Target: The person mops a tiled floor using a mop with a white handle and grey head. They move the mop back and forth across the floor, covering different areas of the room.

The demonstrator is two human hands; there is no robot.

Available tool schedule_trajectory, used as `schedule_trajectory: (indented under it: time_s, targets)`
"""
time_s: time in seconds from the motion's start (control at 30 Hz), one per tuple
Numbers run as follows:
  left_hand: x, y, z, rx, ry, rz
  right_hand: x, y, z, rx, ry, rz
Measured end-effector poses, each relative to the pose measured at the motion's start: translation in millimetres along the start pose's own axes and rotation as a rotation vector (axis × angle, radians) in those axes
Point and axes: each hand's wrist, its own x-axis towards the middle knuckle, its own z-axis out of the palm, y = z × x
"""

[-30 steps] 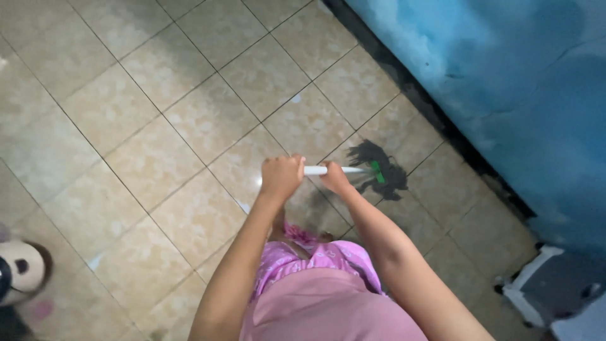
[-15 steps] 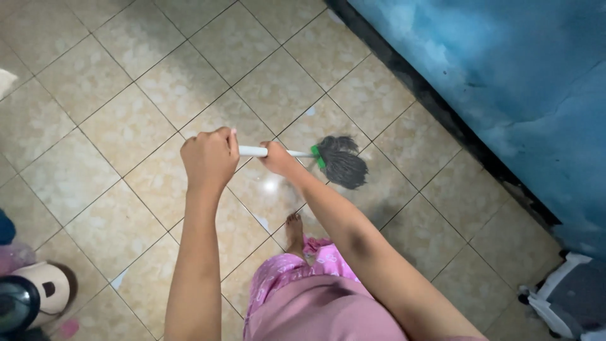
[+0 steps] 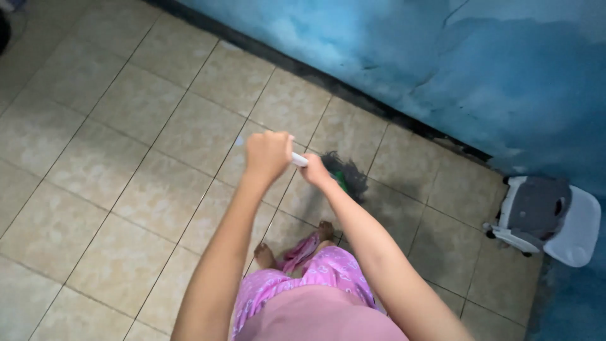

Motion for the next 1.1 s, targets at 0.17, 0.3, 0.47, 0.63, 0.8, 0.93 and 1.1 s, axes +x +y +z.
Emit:
schedule_trajectory:
  time_s: [0.17,0.3,0.47,0.63,0.8,0.93,1.1]
  targets:
    - [16.5,65.3,59.7,0.038,0.007,0.095,3.1,98.0,-59.6,-0.053,0.062,0.023]
    - [11.1,80.4,55.9,0.035,-0.013,-0.043,9.3,102.0,-71.9,0.024,0.046,0.0]
    - [12.5,80.6,-4.2,0.187,-0.001,-0.232,38.5,39.8,-54.7,0.067,-0.122,-0.146]
    - [6.0,89.5,-13.7,0.329,0.067,-0.269,60.9,31.5,-19.2,0.097,-0.244,-0.252]
    - [10.8,91.6,-14.7,0.268,0.069,-0.252,43.8,19.7,-33.5,0.114,-0.306,-0.198]
    - [17.6,90.7,-4.5,0.176,0.062,-0.252,6.9,-0.7,-75.7,0.073,-0.313,-0.132]
    - [3.1,89.5,25.1,0.031,-0.166,-0.287,-28.2,22.0,-95.4,-0.16,-0.305,0.061]
